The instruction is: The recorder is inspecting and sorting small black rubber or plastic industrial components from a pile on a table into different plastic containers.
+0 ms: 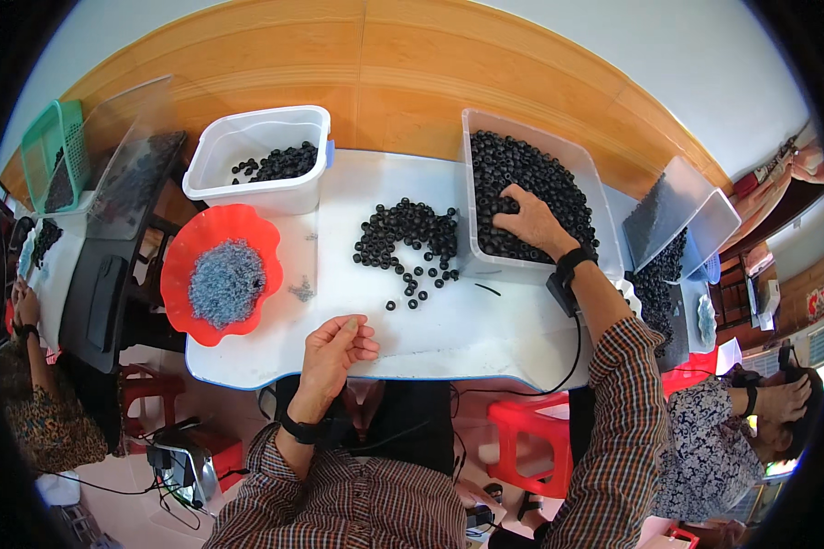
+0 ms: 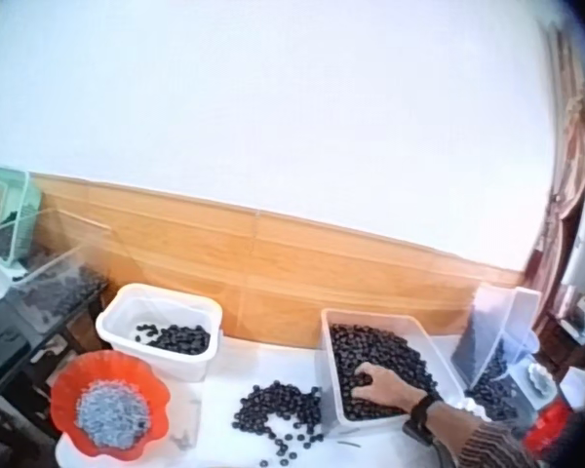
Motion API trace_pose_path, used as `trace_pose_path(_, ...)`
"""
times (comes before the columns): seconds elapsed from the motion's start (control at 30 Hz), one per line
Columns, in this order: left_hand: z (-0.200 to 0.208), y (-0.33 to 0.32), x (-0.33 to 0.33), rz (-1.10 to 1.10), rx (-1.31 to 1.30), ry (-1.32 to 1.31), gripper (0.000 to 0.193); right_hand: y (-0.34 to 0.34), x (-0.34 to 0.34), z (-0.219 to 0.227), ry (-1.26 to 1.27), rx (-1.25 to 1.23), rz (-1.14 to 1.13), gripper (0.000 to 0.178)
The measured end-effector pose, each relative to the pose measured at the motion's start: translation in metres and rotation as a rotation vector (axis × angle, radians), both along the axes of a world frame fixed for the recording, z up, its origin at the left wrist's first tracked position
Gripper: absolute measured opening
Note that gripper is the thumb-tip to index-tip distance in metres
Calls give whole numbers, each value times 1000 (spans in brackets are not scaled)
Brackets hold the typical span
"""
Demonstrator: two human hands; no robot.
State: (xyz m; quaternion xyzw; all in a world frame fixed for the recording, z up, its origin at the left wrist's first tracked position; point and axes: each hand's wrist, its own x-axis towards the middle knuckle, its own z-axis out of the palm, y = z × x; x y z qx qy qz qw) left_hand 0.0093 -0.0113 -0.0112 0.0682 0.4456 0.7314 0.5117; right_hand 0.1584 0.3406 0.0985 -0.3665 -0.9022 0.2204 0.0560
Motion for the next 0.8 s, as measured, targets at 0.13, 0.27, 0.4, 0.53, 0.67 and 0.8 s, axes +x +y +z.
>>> trace_pose_path(0.13,0,-1,0,-8,13,-16,23,2,-1,-5,96,112,-72,47)
trace_pose_path(0.27,0,-1,0,-11,8,-18,23,4,5,-10,169,193,-30,37)
trace_pose_path(0.4,-1,0,0,-10,30,-10,23,4,6,-4,199,156,-67,20)
trace_pose_path(0.53,-2,1,1,-15,25,1,23,-11,-1,11,195,158,-138,17)
trace_pose_path(0.67,-9,3,14,65,40,148,23,-40,-18,37,347,240,-66,15)
trace_pose_path(0.8,-7,11,23,239,8,905,45,-90,-44,47,487,308,158,12)
